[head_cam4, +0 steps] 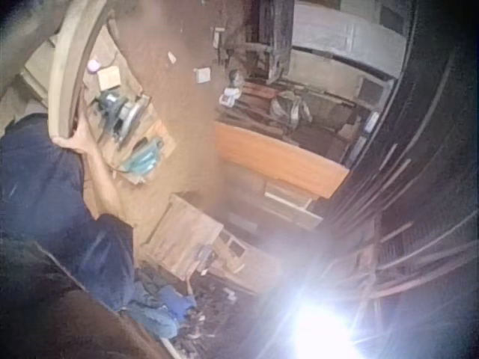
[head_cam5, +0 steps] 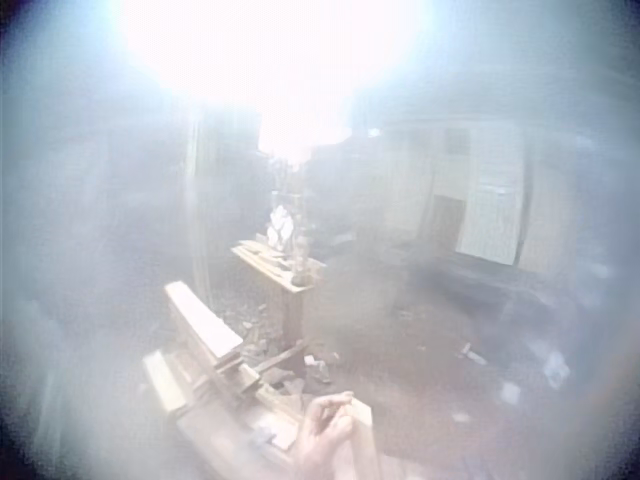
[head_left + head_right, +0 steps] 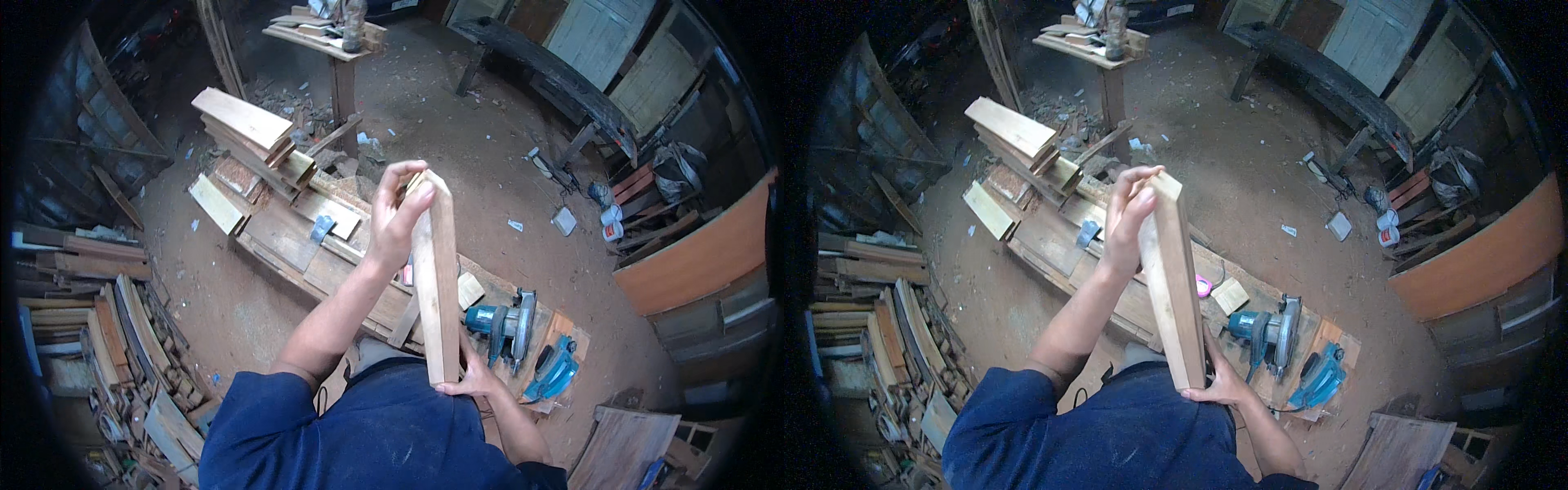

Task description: The person measures and marks wooden planks with a tape measure and pencil, then uses a circular saw to cut them into smaller pieces. The person handles the wood pieces, aligns them on a workbench, and operates the power tool to perform the cuts.

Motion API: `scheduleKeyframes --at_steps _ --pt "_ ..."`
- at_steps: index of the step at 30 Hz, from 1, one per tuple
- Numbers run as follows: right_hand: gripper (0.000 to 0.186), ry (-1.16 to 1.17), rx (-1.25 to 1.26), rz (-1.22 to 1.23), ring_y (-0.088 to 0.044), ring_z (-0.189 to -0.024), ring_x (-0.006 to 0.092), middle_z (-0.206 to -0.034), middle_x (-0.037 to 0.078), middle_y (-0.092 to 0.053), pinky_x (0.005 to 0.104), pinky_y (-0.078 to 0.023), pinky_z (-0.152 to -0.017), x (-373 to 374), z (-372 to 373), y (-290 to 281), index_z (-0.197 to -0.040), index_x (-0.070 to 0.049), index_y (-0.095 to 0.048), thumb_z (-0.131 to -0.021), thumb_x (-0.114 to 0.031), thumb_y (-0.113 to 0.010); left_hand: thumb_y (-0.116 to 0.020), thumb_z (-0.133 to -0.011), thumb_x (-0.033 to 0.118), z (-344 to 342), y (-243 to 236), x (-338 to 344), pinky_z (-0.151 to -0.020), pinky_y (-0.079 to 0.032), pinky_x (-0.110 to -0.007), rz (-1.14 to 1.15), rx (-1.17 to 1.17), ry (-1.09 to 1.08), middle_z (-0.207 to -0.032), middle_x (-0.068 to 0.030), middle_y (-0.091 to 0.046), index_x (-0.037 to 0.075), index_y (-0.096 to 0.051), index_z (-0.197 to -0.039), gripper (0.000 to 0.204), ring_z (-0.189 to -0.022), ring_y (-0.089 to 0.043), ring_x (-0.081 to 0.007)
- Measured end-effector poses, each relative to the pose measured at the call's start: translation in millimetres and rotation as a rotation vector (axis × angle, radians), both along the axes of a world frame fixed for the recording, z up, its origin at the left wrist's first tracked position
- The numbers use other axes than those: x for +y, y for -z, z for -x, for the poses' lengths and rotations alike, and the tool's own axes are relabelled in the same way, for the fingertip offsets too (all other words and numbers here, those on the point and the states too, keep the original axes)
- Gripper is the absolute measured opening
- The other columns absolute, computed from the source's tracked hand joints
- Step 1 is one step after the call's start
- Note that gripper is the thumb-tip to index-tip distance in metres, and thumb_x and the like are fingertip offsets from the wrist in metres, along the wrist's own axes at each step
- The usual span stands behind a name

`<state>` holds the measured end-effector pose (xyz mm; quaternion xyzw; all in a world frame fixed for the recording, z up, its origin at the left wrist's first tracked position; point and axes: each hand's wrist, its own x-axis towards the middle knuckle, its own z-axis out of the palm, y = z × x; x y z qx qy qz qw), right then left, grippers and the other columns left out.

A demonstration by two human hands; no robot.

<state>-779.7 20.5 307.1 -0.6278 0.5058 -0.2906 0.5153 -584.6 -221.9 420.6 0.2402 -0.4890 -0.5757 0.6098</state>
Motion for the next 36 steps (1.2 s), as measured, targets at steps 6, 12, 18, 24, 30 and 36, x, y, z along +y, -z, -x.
scheduleKeyframes --at_steps 6,12,18,24,30,36 --pt "0.134 0.200 -0.371 -0.342 -0.021 -0.156 0.0344 -0.167 0.024 -0.023 0.0439 -0.017 -0.127 -28.2 0.5 5.8 -0.165 -0.004 -0.012 -0.061 -0.036 -0.091 -0.070 -0.093 0.035 13.1 69.1 -78.0 -0.088 -0.047 -0.032 -0.281 0.009 -0.139 -0.102 -0.0062 -0.063 0.006 -0.061 -0.112 0.036 -0.096 -0.059 -0.0148" --pt "0.112 0.234 -0.529 -0.606 -0.028 -0.152 0.0320 -0.163 0.022 -0.031 0.0403 -0.021 -0.125 -56.7 -9.7 13.6 -0.163 0.000 -0.020 -0.075 -0.039 -0.077 -0.067 -0.092 0.041 -2.9 173.8 -133.5 -0.088 -0.055 -0.043 -0.719 0.030 -0.008 -0.105 -0.0126 -0.064 0.002 -0.059 -0.119 0.048 -0.098 -0.065 -0.0249" --pt "0.092 0.289 -0.580 -0.825 -0.051 -0.128 0.0239 -0.137 0.015 -0.053 0.0410 -0.046 -0.098 -54.7 -37.5 2.1 -0.155 -0.003 -0.035 -0.084 -0.047 -0.074 -0.058 -0.093 0.055 -16.8 235.7 -121.5 -0.100 -0.051 -0.054 -0.939 -0.108 0.188 -0.128 -0.0194 -0.060 0.003 -0.051 -0.138 0.070 -0.115 -0.062 -0.0354" --pt "0.119 0.222 -0.415 -0.857 -0.045 -0.133 0.0324 -0.153 0.027 -0.037 0.0477 -0.044 -0.097 -67.8 -58.3 -11.9 -0.162 0.002 -0.013 -0.078 -0.059 -0.071 -0.051 -0.095 0.057 -31.3 256.0 -117.1 -0.100 -0.053 -0.053 -0.963 -0.092 0.256 -0.133 -0.0225 -0.058 0.002 -0.049 -0.142 0.072 -0.118 -0.061 -0.0365" --pt "0.126 0.170 -0.191 -0.581 -0.017 -0.154 0.0452 -0.163 0.033 -0.019 0.0517 -0.022 -0.124 -39.7 -38.4 -15.5 -0.162 0.000 -0.009 -0.080 -0.075 -0.068 -0.055 -0.089 0.067 -15.6 219.9 -97.4 -0.093 -0.054 -0.046 -0.796 -0.179 0.165 -0.121 -0.0212 -0.063 0.001 -0.057 -0.132 0.079 -0.109 -0.063 -0.0346" --pt "0.077 0.340 -0.920 -0.752 -0.057 -0.129 0.0247 -0.145 0.016 -0.053 0.0424 -0.050 -0.106 -4.6 3.8 -10.6 -0.153 -0.002 -0.036 -0.101 -0.055 -0.057 -0.058 -0.092 0.059 60.2 132.5 -53.1 -0.085 -0.056 -0.044 -0.536 0.087 0.285 -0.112 -0.0143 -0.069 0.012 -0.067 -0.114 0.053 -0.095 -0.067 -0.0275"
